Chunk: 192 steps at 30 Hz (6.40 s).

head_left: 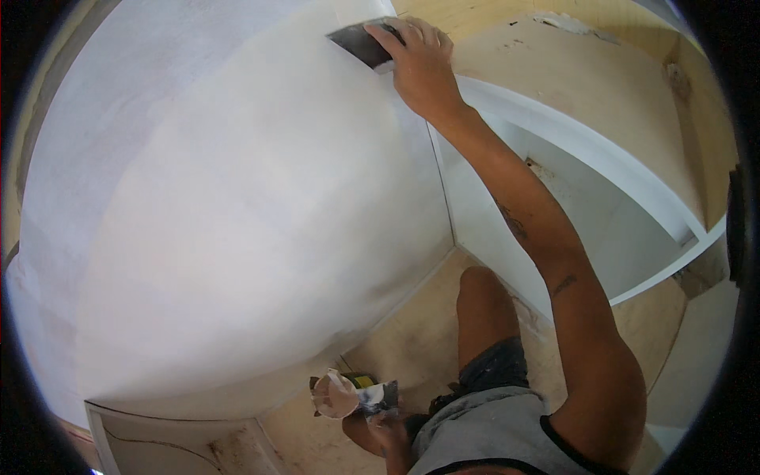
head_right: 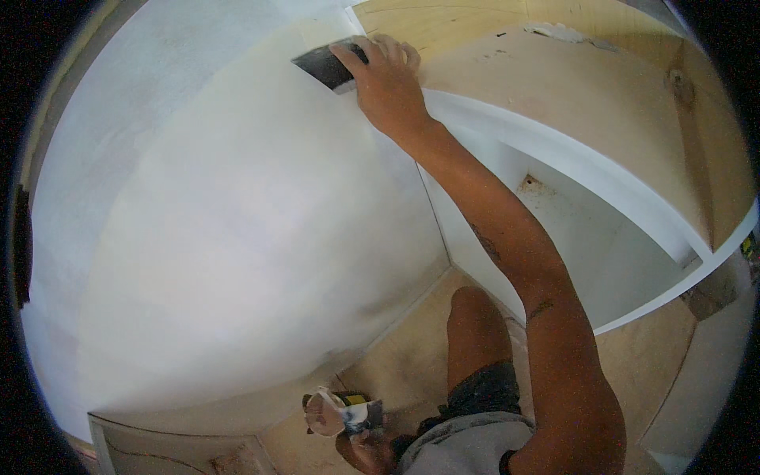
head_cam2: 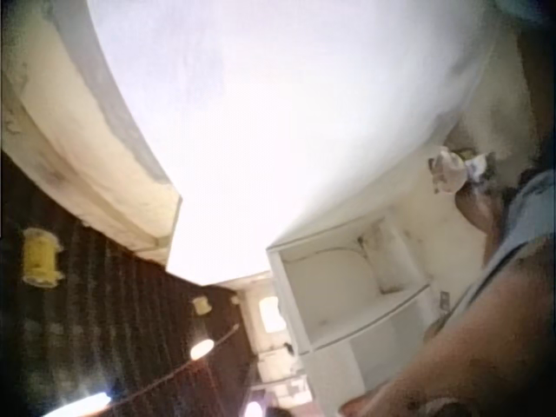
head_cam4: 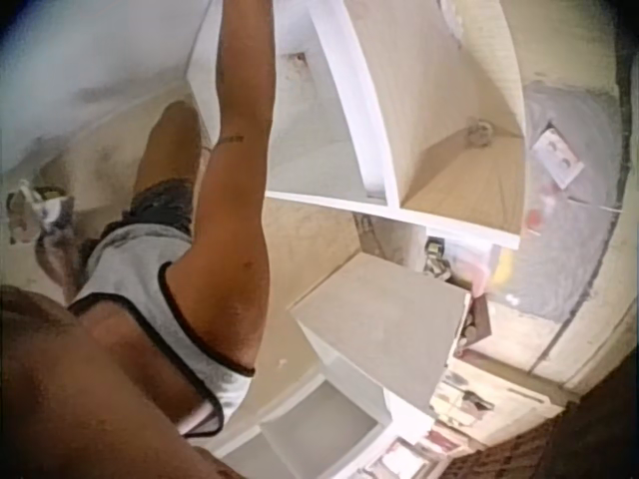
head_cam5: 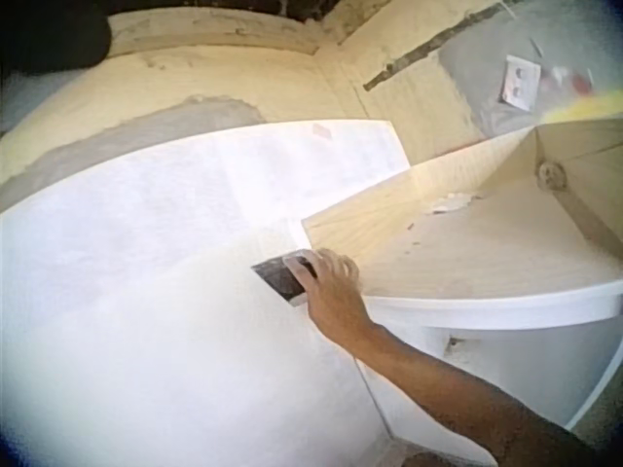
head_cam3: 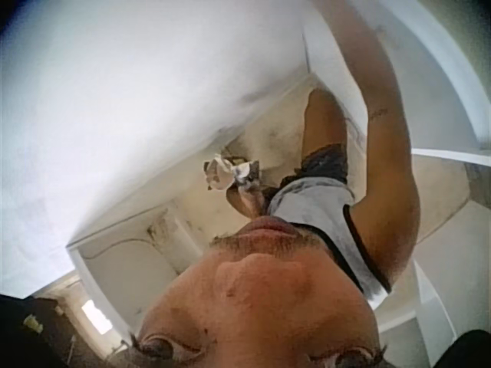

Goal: Applying and smoothing joint compound over seams in a wall structure using putty knives.

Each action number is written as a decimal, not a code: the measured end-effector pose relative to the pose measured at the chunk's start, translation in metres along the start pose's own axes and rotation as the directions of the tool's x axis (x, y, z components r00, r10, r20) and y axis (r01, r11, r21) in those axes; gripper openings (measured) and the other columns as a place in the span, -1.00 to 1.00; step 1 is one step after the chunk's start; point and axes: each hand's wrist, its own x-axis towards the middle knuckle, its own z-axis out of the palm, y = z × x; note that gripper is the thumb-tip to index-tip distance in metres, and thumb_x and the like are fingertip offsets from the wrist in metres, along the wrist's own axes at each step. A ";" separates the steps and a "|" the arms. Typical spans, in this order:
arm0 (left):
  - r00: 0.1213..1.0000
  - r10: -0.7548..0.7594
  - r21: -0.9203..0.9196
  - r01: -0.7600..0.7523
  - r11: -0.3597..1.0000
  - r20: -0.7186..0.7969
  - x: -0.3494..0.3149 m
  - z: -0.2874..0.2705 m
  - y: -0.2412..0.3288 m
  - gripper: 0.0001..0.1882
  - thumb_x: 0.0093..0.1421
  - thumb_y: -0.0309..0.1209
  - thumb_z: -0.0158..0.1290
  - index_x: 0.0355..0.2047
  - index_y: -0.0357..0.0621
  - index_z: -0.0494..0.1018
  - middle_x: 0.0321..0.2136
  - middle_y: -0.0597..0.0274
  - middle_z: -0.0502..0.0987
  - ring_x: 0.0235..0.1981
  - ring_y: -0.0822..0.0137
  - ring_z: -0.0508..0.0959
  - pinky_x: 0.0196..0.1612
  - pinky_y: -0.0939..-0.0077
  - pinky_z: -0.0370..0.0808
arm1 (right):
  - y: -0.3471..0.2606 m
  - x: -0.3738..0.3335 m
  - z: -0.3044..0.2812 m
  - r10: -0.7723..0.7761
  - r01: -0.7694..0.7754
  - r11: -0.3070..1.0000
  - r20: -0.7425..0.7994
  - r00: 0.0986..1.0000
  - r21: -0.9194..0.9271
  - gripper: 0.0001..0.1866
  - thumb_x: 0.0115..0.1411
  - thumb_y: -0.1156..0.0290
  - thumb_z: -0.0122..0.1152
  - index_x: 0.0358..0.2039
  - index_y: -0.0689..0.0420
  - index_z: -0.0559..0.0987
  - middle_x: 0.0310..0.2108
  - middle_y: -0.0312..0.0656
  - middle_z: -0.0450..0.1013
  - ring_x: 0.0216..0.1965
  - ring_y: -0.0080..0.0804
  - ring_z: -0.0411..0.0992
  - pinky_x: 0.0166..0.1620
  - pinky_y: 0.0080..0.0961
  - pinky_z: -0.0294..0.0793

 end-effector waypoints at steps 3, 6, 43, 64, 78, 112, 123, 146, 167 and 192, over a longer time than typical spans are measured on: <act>0.998 -0.034 0.007 0.034 0.999 0.043 0.012 -0.027 0.002 -0.38 -0.02 -0.40 -0.01 0.11 -0.32 0.31 -0.05 -0.06 0.51 -0.06 -0.09 0.58 0.00 -0.11 0.58 | -0.009 0.028 0.000 -0.052 0.066 0.989 -0.104 0.993 0.136 -0.31 0.10 0.54 0.19 0.27 -0.21 0.38 0.18 -0.18 0.33 0.21 -0.01 0.23 0.22 0.20 0.09; 0.998 0.034 0.090 -0.039 0.995 0.052 0.029 -0.048 -0.009 -0.38 -0.02 -0.42 -0.01 0.11 -0.37 0.30 -0.01 -0.10 0.50 -0.02 -0.11 0.56 0.05 -0.15 0.55 | -0.023 0.051 -0.006 -0.046 0.067 0.987 -0.141 0.989 0.148 -0.50 0.18 0.51 0.05 0.18 0.08 0.46 0.11 -0.01 0.34 0.12 0.01 0.29 0.18 0.01 0.21; 0.995 -0.091 0.069 0.093 0.993 -0.038 0.007 -0.008 0.022 -0.35 -0.04 -0.38 0.02 0.13 -0.28 0.32 0.03 -0.06 0.49 0.06 -0.10 0.50 0.21 -0.04 0.39 | -0.074 -0.091 -0.001 0.225 -0.254 0.967 0.418 0.880 0.013 -0.17 0.05 0.66 0.22 0.36 -0.03 0.26 0.39 -0.06 0.10 0.19 0.01 0.24 0.18 -0.01 0.22; 0.983 -0.169 -0.026 0.172 0.985 0.075 -0.003 0.024 0.038 -0.46 -0.11 -0.44 0.03 -0.04 -0.34 0.40 -0.07 -0.03 0.54 -0.06 -0.03 0.58 0.06 0.06 0.54 | -0.080 0.076 -0.018 0.072 -0.072 0.997 0.003 0.997 0.005 -0.33 0.08 0.54 0.25 0.26 -0.04 0.38 0.27 -0.06 0.29 0.07 -0.05 0.33 0.02 -0.12 0.37; 0.969 -0.246 -0.033 0.247 0.968 0.027 0.010 -0.017 0.018 -0.40 -0.06 -0.41 0.02 0.07 -0.27 0.36 0.00 -0.02 0.49 0.00 -0.08 0.53 0.15 -0.05 0.46 | -0.072 -0.032 -0.001 0.231 -0.262 0.962 0.297 0.926 0.069 -0.13 0.01 0.65 0.28 0.36 -0.07 0.26 0.39 -0.06 0.10 0.08 -0.03 0.31 0.06 -0.10 0.33; 0.967 -0.232 -0.006 0.234 0.972 0.106 -0.002 0.023 0.045 -0.34 -0.08 -0.43 0.05 0.13 -0.26 0.34 0.11 -0.04 0.46 0.17 -0.09 0.44 0.28 -0.25 0.29 | -0.080 0.047 0.001 0.131 -0.128 0.989 -0.041 0.991 0.074 -0.33 0.12 0.55 0.19 0.29 0.00 0.35 0.28 0.06 0.20 0.31 0.15 0.12 0.29 0.12 0.11; 0.954 -0.272 -0.066 0.282 0.957 0.128 0.004 0.020 0.039 -0.30 -0.06 -0.45 0.02 0.19 -0.26 0.27 0.10 -0.05 0.44 0.12 -0.15 0.45 0.22 -0.09 0.40 | -0.096 -0.014 0.002 0.231 -0.238 0.970 0.138 0.963 0.037 -0.27 0.12 0.59 0.20 0.33 0.02 0.28 0.34 0.07 0.13 0.28 0.06 0.16 0.24 0.06 0.19; 0.872 -0.285 -0.082 0.343 0.936 0.399 -0.003 0.168 0.126 -0.44 0.28 -0.10 0.04 0.19 -0.12 0.32 0.07 0.05 0.47 0.08 -0.03 0.49 0.01 -0.02 0.53 | -0.077 -0.091 -0.049 0.264 -0.302 0.953 0.458 0.849 0.010 -0.21 0.00 0.62 0.25 0.30 0.05 0.31 0.33 -0.06 0.19 0.21 0.00 0.24 0.21 0.01 0.18; 0.813 0.066 -0.181 0.049 0.982 0.578 -0.020 0.271 0.276 -0.37 0.35 -0.04 -0.04 0.29 -0.17 0.22 0.14 0.05 0.44 0.14 -0.03 0.47 0.12 -0.23 0.45 | -0.150 0.011 -0.205 0.209 -0.734 0.411 0.728 0.653 0.540 -0.57 0.33 0.51 -0.01 0.21 0.16 0.40 0.12 -0.01 0.40 0.18 -0.14 0.34 0.26 -0.23 0.26; 0.921 -0.164 -0.019 0.183 0.983 0.354 0.042 0.126 0.249 -0.28 0.08 -0.29 0.16 0.25 -0.15 0.22 0.12 0.06 0.44 0.12 -0.08 0.49 0.10 -0.34 0.47 | -0.133 0.106 -0.036 -0.013 -0.031 0.990 0.314 0.949 0.134 -0.16 -0.06 0.75 0.19 0.25 -0.22 0.40 0.25 -0.23 0.29 0.29 -0.04 0.23 0.19 -0.26 0.50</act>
